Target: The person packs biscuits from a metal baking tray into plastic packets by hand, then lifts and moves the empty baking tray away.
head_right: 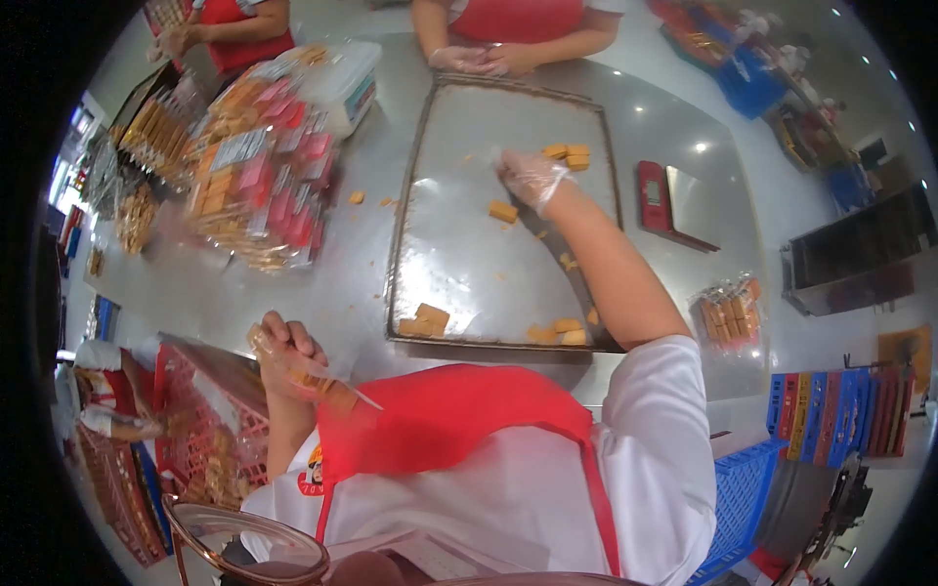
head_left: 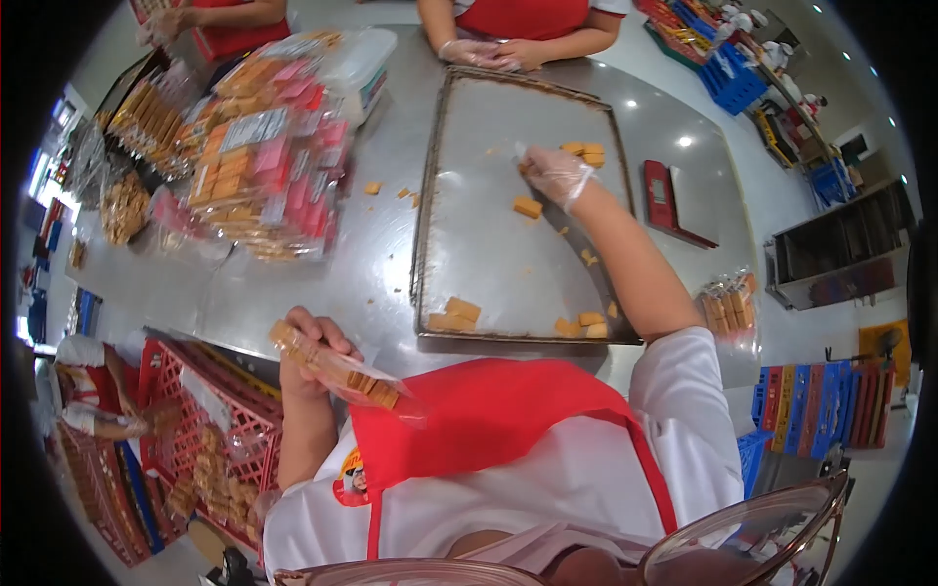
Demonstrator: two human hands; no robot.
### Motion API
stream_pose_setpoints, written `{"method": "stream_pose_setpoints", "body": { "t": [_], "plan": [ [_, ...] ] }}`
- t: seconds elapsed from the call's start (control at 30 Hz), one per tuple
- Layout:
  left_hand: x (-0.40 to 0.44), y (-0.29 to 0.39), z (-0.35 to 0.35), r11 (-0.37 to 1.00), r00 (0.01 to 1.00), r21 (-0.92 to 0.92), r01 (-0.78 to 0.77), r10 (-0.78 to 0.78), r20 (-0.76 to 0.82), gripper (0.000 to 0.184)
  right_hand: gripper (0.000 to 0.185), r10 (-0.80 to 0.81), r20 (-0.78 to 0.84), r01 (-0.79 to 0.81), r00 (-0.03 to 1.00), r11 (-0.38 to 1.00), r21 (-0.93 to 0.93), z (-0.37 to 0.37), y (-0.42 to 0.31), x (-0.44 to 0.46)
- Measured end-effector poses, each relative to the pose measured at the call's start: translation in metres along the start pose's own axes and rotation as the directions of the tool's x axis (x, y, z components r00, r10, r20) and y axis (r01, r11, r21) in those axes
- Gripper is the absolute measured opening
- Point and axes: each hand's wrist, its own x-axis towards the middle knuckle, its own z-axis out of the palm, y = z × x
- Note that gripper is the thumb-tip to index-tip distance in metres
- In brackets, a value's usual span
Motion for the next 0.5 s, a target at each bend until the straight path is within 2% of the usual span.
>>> {"method": "stream_pose_setpoints", "body": {
  "t": [0.07, 0.13, 0.2, 0.27, 0.37, 0.47, 0.5],
  "plan": [
    [-0.001, 0.0, -0.002, 0.999, 1.0, -0.035, -0.001, 0.0, -0.026, 0.044, 0.015, -0.018, -0.018, 0.017, 1.0, 1.0, -0.016, 0.006, 0.015, 0.001],
    [-0.002, -0.002, -0.004, 0.998, 0.999, -0.048, -0.034, 0.036, 0.03, 0.044, 0.017, 0.044, -0.114, -0.038, 0.992, 0.998, 0.053, 0.002, 0.009, -0.012],
    [-0.001, -0.001, -0.006, 0.998, 0.996, -0.054, -0.033, 0.037, 0.082, 0.044, 0.017, 0.029, -0.174, -0.003, 0.984, 0.989, 0.145, -0.008, -0.008, -0.027],
    [0.0, 0.0, -0.007, 0.996, 0.991, -0.087, -0.017, 0.028, 0.128, 0.043, 0.016, -0.006, -0.129, 0.032, 0.992, 0.979, 0.199, -0.007, -0.022, -0.043],
    [0.005, 0.001, -0.005, 0.987, 0.985, -0.163, 0.007, 0.021, 0.17, 0.038, 0.016, 0.102, 0.008, -0.095, 0.995, 0.891, 0.445, -0.004, -0.034, -0.056],
    [0.008, 0.0, -0.001, 0.983, 0.987, -0.183, -0.013, 0.043, 0.158, 0.031, 0.018, -0.136, -0.166, 0.178, 0.977, 0.944, 0.276, 0.01, -0.019, -0.059],
    [0.007, 0.001, -0.001, 0.986, 0.99, -0.166, -0.017, 0.04, 0.135, 0.03, 0.017, -0.184, -0.177, 0.228, 0.967, 0.933, 0.278, 0.011, -0.021, -0.062]
  ]
}}
